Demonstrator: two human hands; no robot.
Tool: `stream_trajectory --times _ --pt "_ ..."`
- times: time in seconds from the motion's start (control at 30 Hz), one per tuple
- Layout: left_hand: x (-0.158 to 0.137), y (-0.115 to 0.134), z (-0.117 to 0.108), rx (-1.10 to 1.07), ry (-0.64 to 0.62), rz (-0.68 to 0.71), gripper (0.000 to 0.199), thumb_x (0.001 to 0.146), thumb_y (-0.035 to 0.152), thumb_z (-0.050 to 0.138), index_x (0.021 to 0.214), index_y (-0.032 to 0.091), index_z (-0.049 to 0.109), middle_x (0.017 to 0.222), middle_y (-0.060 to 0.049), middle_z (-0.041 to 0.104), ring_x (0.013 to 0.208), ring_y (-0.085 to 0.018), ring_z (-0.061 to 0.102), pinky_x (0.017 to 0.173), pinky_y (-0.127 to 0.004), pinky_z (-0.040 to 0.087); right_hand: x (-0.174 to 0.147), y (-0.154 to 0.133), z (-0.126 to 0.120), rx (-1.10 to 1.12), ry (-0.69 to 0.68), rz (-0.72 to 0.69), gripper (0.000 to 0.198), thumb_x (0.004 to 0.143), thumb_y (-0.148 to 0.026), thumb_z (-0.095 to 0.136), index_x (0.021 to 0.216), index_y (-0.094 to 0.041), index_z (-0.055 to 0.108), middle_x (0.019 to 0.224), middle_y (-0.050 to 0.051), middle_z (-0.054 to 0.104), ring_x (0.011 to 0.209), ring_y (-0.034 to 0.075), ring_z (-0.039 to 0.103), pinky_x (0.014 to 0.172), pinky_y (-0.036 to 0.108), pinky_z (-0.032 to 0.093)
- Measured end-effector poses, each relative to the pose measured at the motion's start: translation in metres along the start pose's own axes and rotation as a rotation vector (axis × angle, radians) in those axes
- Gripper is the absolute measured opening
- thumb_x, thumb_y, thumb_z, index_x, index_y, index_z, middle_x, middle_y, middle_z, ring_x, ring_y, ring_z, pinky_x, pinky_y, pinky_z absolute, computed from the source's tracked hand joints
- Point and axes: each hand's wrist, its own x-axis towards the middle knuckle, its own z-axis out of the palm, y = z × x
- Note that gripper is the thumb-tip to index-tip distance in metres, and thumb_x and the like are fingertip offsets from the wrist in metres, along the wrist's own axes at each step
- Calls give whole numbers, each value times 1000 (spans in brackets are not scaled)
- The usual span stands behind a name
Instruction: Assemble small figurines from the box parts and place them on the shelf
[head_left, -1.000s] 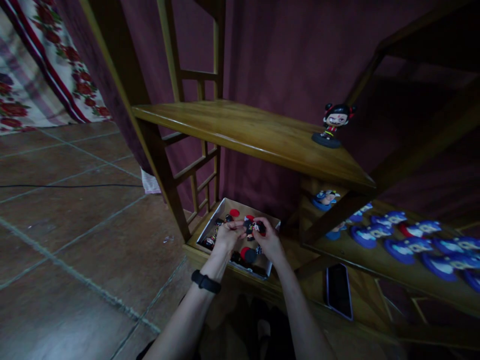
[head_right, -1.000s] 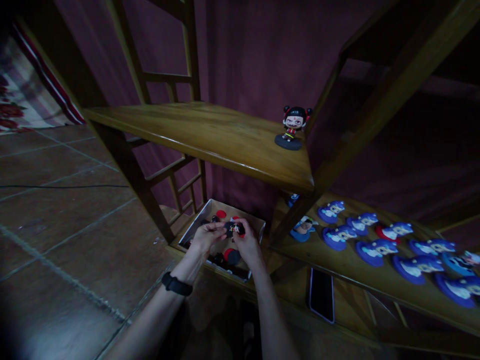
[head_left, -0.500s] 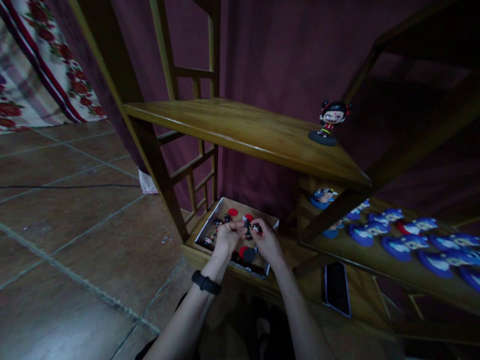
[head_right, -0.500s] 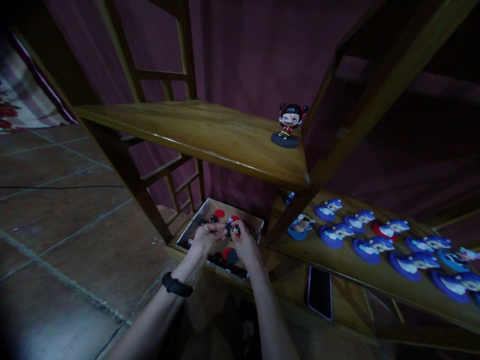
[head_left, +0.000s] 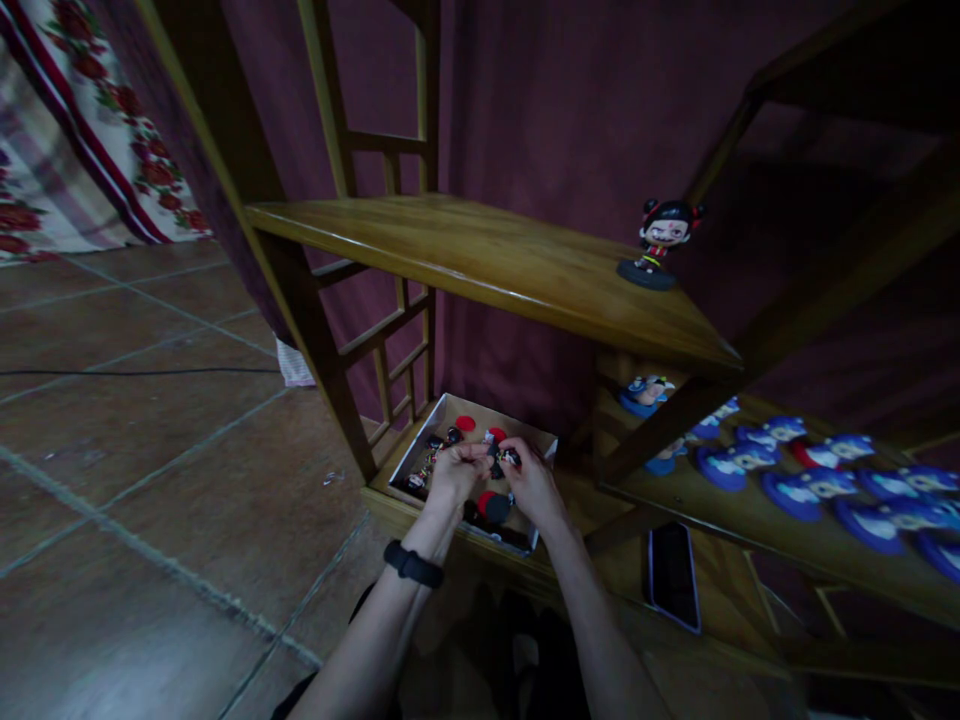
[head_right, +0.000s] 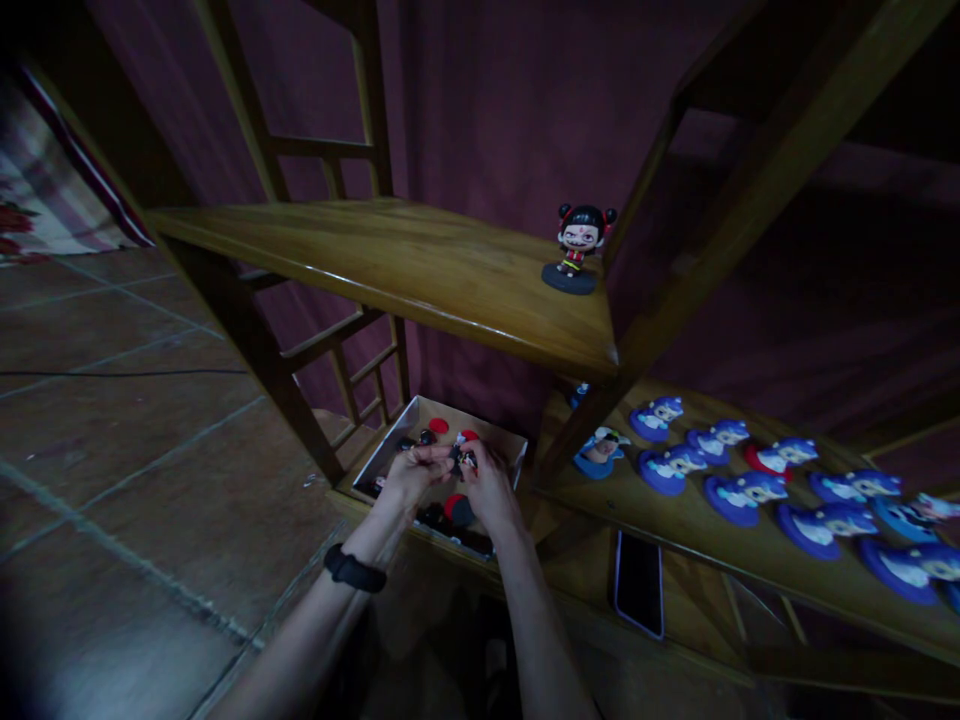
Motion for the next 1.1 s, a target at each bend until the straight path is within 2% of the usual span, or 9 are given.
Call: stream_trajectory --times 0.17,0.37,0.53,0.63,0.7,0.77,0.9,1.1 --pt "1 -3 1 1 -10 7 16 55 10 70 70 10 65 57 -2 62 50 -9 53 53 -22 43 0 2 0 4 6 -25 27 72 -14 49 92 -30 58 93 0 60 90 21 51 84 34 37" --pt "3 -8 1 53 -8 50 14 55 9 68 69 10 64 54 0 60 45 -7 50 46 -19 40 0 5 1 44 5 8 32 68 -10 51 92 -31 59 95 0 60 95 21 51 90 37 34" --pt "9 -10 -3 2 13 -94 17 56 7 69 71 10 62 56 -1 60 48 -8 55 48 -19 45 2 11 3 153 -18 57 44 66 -11 54 106 -31 55 99 0 60 97 19 52 92 36 36" --pt "11 -10 -5 -45 24 -182 15 59 6 67 72 9 62 53 -1 59 45 -7 53 47 -19 47 4 19 6 306 -26 124 54 64 -16 57 116 -30 48 108 1 57 94 17 54 85 33 42" --pt "12 -9 -7 -76 42 -207 14 60 5 66 73 9 62 53 -1 60 44 -7 54 47 -19 48 5 24 7 359 -7 151 54 65 -19 58 116 -28 46 110 2 55 87 15 56 78 29 45" --pt "12 -7 -8 -106 49 -225 15 61 4 65 74 10 62 57 -3 62 46 -8 56 48 -19 49 5 29 7 353 15 169 46 66 -21 56 112 -25 49 102 2 58 78 13 57 72 27 46" --pt "11 -3 -10 -173 26 -282 14 63 2 63 75 10 63 58 -3 63 49 -9 59 52 -20 52 7 29 7 336 -9 255 39 66 -24 56 105 -21 53 71 -2 59 59 11 52 59 24 44" --pt "10 -6 -8 -240 17 -346 11 65 1 61 71 10 61 56 -3 63 51 -11 61 57 -23 54 12 22 13 439 62 276 35 62 -25 61 96 -19 57 76 0 62 64 11 55 61 23 44"
